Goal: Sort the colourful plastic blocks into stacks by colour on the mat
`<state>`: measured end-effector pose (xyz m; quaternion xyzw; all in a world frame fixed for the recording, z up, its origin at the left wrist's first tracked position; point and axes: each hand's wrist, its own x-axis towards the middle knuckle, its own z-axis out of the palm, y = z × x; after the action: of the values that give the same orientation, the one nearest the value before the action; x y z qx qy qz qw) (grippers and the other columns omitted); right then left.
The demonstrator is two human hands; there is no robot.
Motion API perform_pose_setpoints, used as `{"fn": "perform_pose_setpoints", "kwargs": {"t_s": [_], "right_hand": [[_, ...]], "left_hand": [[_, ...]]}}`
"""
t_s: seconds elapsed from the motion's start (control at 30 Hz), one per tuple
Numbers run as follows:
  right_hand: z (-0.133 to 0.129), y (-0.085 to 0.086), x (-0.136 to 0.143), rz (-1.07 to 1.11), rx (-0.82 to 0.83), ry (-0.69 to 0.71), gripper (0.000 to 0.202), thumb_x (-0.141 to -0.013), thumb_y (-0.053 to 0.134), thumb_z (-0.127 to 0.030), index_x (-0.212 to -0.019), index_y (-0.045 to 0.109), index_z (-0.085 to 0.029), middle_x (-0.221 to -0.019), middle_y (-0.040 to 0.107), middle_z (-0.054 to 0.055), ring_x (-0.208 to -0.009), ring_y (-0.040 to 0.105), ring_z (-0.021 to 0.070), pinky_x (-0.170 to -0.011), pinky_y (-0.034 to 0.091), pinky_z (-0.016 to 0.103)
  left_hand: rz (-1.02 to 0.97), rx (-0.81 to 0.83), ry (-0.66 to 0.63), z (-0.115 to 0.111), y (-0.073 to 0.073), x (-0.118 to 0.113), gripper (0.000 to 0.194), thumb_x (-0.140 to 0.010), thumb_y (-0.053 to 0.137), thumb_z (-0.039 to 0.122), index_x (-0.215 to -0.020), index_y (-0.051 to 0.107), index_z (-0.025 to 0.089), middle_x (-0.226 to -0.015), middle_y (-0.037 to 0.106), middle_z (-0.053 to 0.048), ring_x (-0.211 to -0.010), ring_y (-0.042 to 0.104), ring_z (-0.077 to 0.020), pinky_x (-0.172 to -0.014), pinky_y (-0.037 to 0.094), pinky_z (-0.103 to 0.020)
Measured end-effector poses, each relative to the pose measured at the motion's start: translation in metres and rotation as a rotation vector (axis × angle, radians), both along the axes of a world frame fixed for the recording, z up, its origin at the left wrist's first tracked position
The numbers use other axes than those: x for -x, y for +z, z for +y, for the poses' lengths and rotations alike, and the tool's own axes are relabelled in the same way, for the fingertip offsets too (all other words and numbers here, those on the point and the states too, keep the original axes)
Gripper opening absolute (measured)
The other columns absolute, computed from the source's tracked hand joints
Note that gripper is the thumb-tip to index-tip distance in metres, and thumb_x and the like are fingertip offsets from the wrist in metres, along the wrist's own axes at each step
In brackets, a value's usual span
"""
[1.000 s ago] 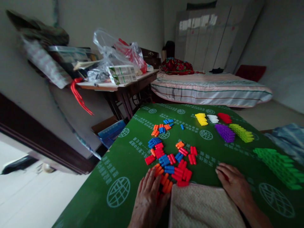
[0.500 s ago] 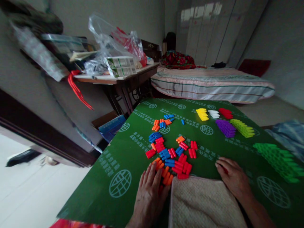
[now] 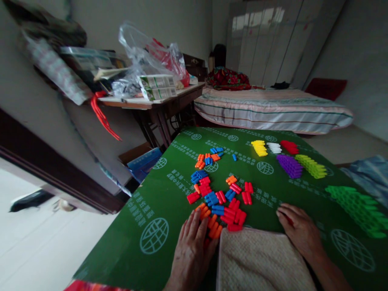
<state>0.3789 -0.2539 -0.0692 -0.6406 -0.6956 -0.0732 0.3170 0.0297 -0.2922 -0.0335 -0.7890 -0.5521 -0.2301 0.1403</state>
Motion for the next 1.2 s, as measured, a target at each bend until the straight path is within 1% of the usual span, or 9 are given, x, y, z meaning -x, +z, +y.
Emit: {"fn": "perform_pose_setpoints", "kwargs": {"t_s": [0.13, 0.27, 0.57, 0.73, 0.87, 1.0, 1.2], "right_hand": [[0.000, 0.001, 0.000, 0.001, 0.002, 0.011, 0.037, -0.090, 0.043, -0.045, -0.088, 0.072, -0.022, -0.101, 0.072, 0.009, -0.093, 0.065, 0.0236, -0.086, 0.052, 0.040], [0.000, 0.001, -0.001, -0.001, -0.003, 0.009, 0.036, -0.089, 0.044, -0.044, -0.088, 0.073, -0.022, -0.101, 0.072, 0.008, -0.092, 0.065, 0.0233, -0.084, 0.052, 0.039], [0.001, -0.002, -0.004, -0.022, -0.020, 0.031, 0.037, -0.090, 0.044, -0.044, -0.089, 0.072, -0.020, -0.101, 0.072, 0.009, -0.093, 0.065, 0.0232, -0.085, 0.052, 0.039], [0.001, 0.000, -0.003, -0.042, -0.026, 0.029, 0.037, -0.091, 0.044, -0.042, -0.090, 0.072, -0.019, -0.100, 0.072, 0.009, -0.092, 0.065, 0.0234, -0.084, 0.052, 0.039], [0.001, 0.000, -0.001, -0.038, -0.023, 0.020, 0.036, -0.091, 0.044, -0.041, -0.089, 0.072, -0.019, -0.101, 0.072, 0.009, -0.093, 0.065, 0.0236, -0.085, 0.052, 0.039], [0.001, 0.001, 0.000, -0.031, -0.011, 0.011, 0.036, -0.091, 0.043, -0.041, -0.089, 0.072, -0.019, -0.102, 0.072, 0.009, -0.094, 0.064, 0.0235, -0.085, 0.052, 0.040], [0.002, 0.003, 0.000, -0.043, -0.033, 0.017, 0.037, -0.091, 0.043, -0.040, -0.089, 0.072, -0.018, -0.101, 0.072, 0.010, -0.092, 0.065, 0.0237, -0.084, 0.052, 0.040]], "left_hand": [[-0.009, -0.006, -0.012, 0.000, -0.001, 0.000, 0.048, -0.084, 0.055, 0.043, -0.127, 0.054, 0.021, -0.140, 0.052, -0.014, -0.128, 0.050, -0.0265, -0.096, 0.053, -0.041], [-0.026, -0.017, -0.032, 0.001, 0.000, -0.001, 0.046, -0.085, 0.054, 0.043, -0.124, 0.056, 0.019, -0.139, 0.053, -0.014, -0.128, 0.049, -0.0264, -0.097, 0.053, -0.040], [-0.029, 0.010, -0.014, 0.004, 0.002, -0.002, 0.044, -0.085, 0.054, 0.047, -0.119, 0.059, 0.019, -0.134, 0.057, -0.015, -0.124, 0.054, -0.0259, -0.095, 0.055, -0.039], [-0.037, 0.001, -0.018, 0.006, 0.001, -0.002, 0.044, -0.086, 0.052, 0.047, -0.120, 0.058, 0.019, -0.134, 0.057, -0.014, -0.126, 0.052, -0.0256, -0.097, 0.053, -0.040], [-0.025, 0.016, -0.010, 0.011, 0.001, -0.003, 0.045, -0.086, 0.051, 0.048, -0.120, 0.058, 0.019, -0.134, 0.057, -0.015, -0.125, 0.053, -0.0259, -0.097, 0.053, -0.039], [-0.002, 0.028, 0.000, 0.018, 0.003, -0.007, 0.046, -0.086, 0.051, 0.048, -0.119, 0.058, 0.016, -0.134, 0.056, -0.017, -0.125, 0.052, -0.0272, -0.098, 0.053, -0.041], [-0.006, 0.079, -0.005, 0.027, 0.004, -0.008, 0.045, -0.086, 0.053, 0.044, -0.122, 0.056, 0.018, -0.137, 0.054, -0.015, -0.126, 0.051, -0.0278, -0.098, 0.052, -0.042]]}}
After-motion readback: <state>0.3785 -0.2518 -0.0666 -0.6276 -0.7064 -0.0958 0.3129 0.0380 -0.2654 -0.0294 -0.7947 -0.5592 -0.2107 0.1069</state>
